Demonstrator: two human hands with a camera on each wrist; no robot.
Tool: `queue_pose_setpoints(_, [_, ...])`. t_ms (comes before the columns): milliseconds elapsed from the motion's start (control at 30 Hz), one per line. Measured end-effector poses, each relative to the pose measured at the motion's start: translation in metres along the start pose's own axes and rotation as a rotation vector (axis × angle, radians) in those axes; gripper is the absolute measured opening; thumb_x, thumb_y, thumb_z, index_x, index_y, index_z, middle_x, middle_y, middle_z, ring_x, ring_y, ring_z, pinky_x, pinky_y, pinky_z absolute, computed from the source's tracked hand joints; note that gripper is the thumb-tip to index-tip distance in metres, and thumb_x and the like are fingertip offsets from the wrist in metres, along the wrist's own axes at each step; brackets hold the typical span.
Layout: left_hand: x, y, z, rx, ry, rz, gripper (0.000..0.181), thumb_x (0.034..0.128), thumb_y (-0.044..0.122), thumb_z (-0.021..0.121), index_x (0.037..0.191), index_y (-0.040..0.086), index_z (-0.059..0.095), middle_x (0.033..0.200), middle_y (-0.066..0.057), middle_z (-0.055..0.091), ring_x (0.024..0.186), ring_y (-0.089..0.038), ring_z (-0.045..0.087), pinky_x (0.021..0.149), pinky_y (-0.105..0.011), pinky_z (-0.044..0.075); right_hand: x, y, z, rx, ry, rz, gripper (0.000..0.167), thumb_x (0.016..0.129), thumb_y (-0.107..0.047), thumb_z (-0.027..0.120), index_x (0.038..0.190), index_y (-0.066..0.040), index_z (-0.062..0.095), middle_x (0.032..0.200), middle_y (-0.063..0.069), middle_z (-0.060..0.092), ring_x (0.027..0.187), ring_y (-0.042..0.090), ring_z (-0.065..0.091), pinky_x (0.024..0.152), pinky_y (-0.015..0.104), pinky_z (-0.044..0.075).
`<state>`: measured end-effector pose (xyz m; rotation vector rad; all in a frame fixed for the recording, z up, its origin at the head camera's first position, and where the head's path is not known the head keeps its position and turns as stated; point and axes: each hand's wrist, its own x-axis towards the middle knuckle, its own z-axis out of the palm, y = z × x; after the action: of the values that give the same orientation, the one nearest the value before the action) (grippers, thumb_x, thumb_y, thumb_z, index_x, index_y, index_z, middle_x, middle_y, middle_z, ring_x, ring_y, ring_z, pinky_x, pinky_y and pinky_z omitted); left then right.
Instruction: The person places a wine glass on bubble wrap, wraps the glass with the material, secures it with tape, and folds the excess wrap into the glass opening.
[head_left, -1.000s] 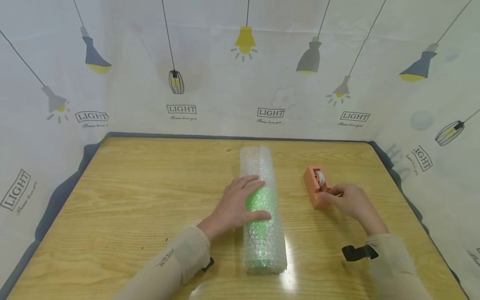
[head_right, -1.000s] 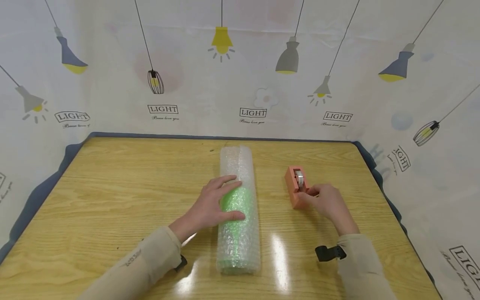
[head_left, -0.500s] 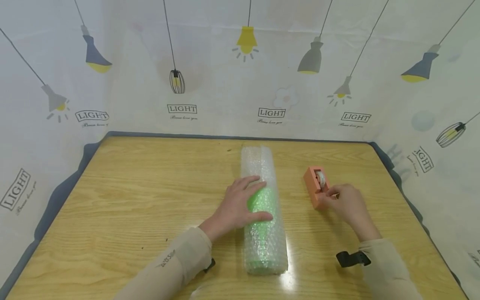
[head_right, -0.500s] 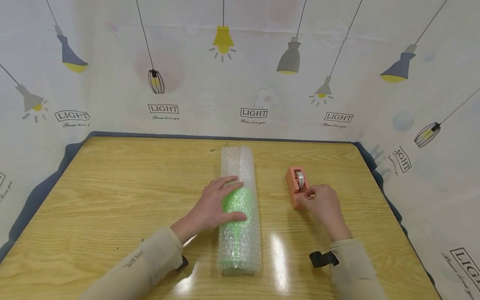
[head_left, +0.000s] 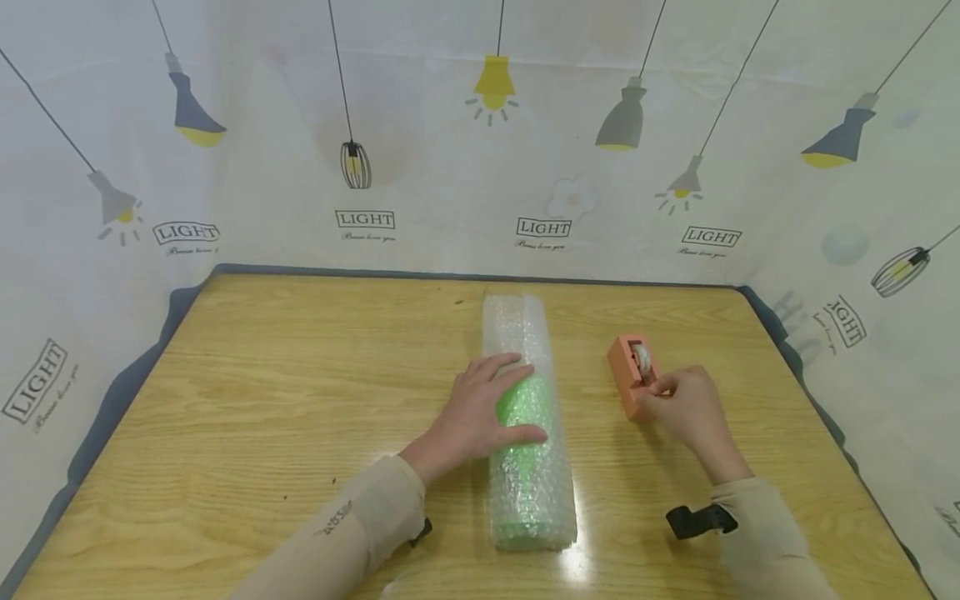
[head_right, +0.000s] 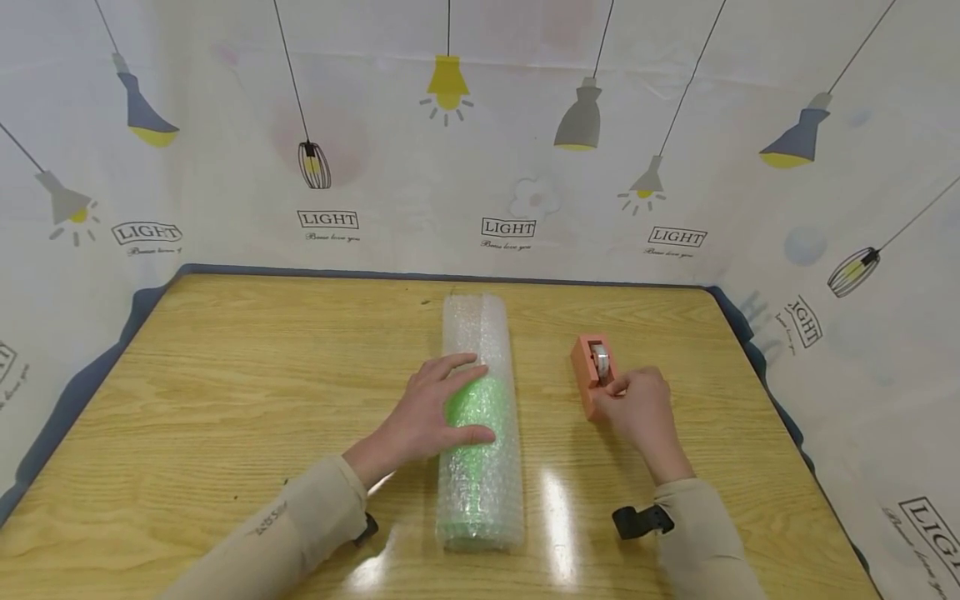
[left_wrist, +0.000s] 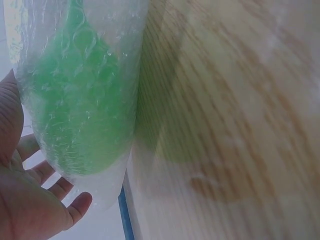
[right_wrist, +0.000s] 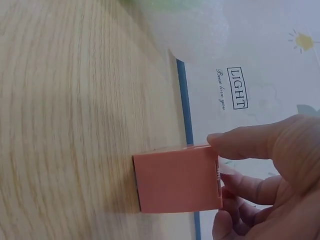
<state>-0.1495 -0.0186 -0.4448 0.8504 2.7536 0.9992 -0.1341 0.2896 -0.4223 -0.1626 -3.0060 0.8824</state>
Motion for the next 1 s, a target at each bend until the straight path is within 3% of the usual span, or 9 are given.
queue_pose_setpoints(133, [0.000,0.000,0.000,0.007,0.003,0.007,0.092,0.0817,0.061,0.080,0.157,0.021,0.045,0.166,-0.002,0.033,0.154,-0.028,0.026,0.125,-0.058,0.022,0.001,0.001,-0.002,0.075,-0.036,0.079,0.029,0.092,-0.018,0.076,0.098,0.009,0.070,0.114,0.029,0.057,0.083,0.030,0.051,0.059,0.032,0.044])
queue_pose_setpoints(300, [0.000,0.001,0.000,0.005,0.003,0.013,0.092,0.0821,0.060,0.080,0.157,0.020,0.045,0.166,-0.003,0.033,0.154,-0.030,0.026,0.124,-0.060,0.022,0.004,-0.002,-0.003,0.127,-0.040,0.143,0.035,0.090,-0.020,0.077,0.105,0.010,0.069,0.096,0.018,0.057,0.068,0.021,0.048,0.053,0.030,0.041])
queue_pose_setpoints(500, [0.001,0.002,0.000,0.004,0.004,0.014,0.092,0.0822,0.060,0.080,0.157,0.020,0.045,0.166,-0.004,0.033,0.154,-0.030,0.026,0.124,-0.060,0.022,0.004,-0.001,-0.004,0.225,-0.056,0.202,0.053,0.104,-0.038,0.059,0.120,0.012,0.066,0.108,0.023,0.066,0.081,0.025,0.054,0.060,0.032,0.046])
queue_pose_setpoints(667, [0.001,0.002,0.001,0.011,0.006,0.015,0.092,0.0823,0.061,0.080,0.157,0.020,0.045,0.166,-0.004,0.033,0.153,-0.031,0.027,0.124,-0.060,0.023,0.002,0.000,0.000,0.392,-0.016,0.267,0.046,0.107,-0.028,0.054,0.122,0.014,0.063,0.097,0.014,0.066,0.073,0.017,0.060,0.063,0.029,0.057])
queue_pose_setpoints(800, [0.002,0.002,0.001,0.011,0.005,0.016,0.092,0.0823,0.060,0.080,0.157,0.019,0.045,0.166,-0.005,0.033,0.154,-0.031,0.027,0.124,-0.061,0.022,0.001,0.000,0.005,0.542,0.030,0.338,0.040,0.106,-0.020,0.056,0.122,0.016,0.061,0.089,0.005,0.063,0.068,0.008,0.059,0.060,0.024,0.059])
queue_pose_setpoints(1000, [0.002,0.002,0.002,0.016,0.005,0.015,0.092,0.0822,0.060,0.080,0.157,0.019,0.045,0.166,-0.005,0.034,0.153,-0.031,0.027,0.124,-0.061,0.023,-0.001,-0.001,0.011,0.655,0.086,0.429,0.036,0.107,-0.017,0.055,0.125,0.014,0.061,0.097,0.006,0.063,0.071,0.005,0.062,0.065,0.021,0.059])
